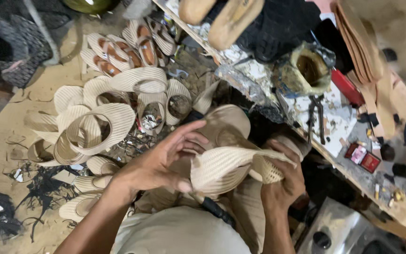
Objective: The person sits on the floor and pulls a woven fabric shoe upper over a wooden last, pressing and smoothing it into shape. They trim excess material with scissors, tap the shoe with a hammer, and set the finished shoe aside with a pile of completed shoes.
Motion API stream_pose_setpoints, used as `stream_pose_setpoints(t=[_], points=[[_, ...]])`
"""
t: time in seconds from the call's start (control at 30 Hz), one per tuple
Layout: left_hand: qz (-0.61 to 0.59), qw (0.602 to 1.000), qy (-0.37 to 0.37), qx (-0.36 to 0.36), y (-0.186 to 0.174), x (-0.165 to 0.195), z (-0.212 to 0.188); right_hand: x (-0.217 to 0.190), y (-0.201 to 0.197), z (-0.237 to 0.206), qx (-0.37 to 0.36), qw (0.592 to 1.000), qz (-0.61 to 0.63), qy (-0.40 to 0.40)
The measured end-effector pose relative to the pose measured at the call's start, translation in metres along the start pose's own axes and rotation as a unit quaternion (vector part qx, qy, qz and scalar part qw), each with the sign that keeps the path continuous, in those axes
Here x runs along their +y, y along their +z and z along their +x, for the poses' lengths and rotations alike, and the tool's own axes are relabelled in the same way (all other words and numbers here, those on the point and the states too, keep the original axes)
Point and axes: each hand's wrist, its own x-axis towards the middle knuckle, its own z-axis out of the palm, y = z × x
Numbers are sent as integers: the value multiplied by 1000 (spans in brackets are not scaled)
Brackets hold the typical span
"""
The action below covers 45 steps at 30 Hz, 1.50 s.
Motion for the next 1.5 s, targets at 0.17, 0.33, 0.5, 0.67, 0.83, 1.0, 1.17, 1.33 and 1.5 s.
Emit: stream_pose_setpoints(t=[0.17, 0.33, 0.5, 0.67, 0.83, 1.0, 1.17, 1.33, 1.5], points=[[255, 957, -134, 29, 29, 14, 8, 24, -3, -10, 49, 985, 97, 137], [356, 931, -26, 75, 57, 17, 16, 42, -10, -5, 180, 856, 356, 329], [418, 901, 16, 111, 57, 2, 24, 53, -27, -11, 144, 851, 390, 321], [453, 857, -26, 245, 62, -15, 36, 53, -41, -30, 110, 807, 506, 283], [509, 752, 178, 379, 43, -1, 25, 38, -38, -39, -39, 988, 89, 117], [622, 616, 338, 346, 16, 10, 13, 26, -14, -38, -146, 987, -21, 68], [612, 622, 356, 334, 9, 3, 3, 25, -6, -40, -158, 980, -62, 105], [542, 678, 308, 389, 8, -4, 0, 23, -13, -44, -165, 979, -80, 87], [406, 761, 174, 474, -17, -15, 3, 15, -17, -40, -181, 965, -13, 190]])
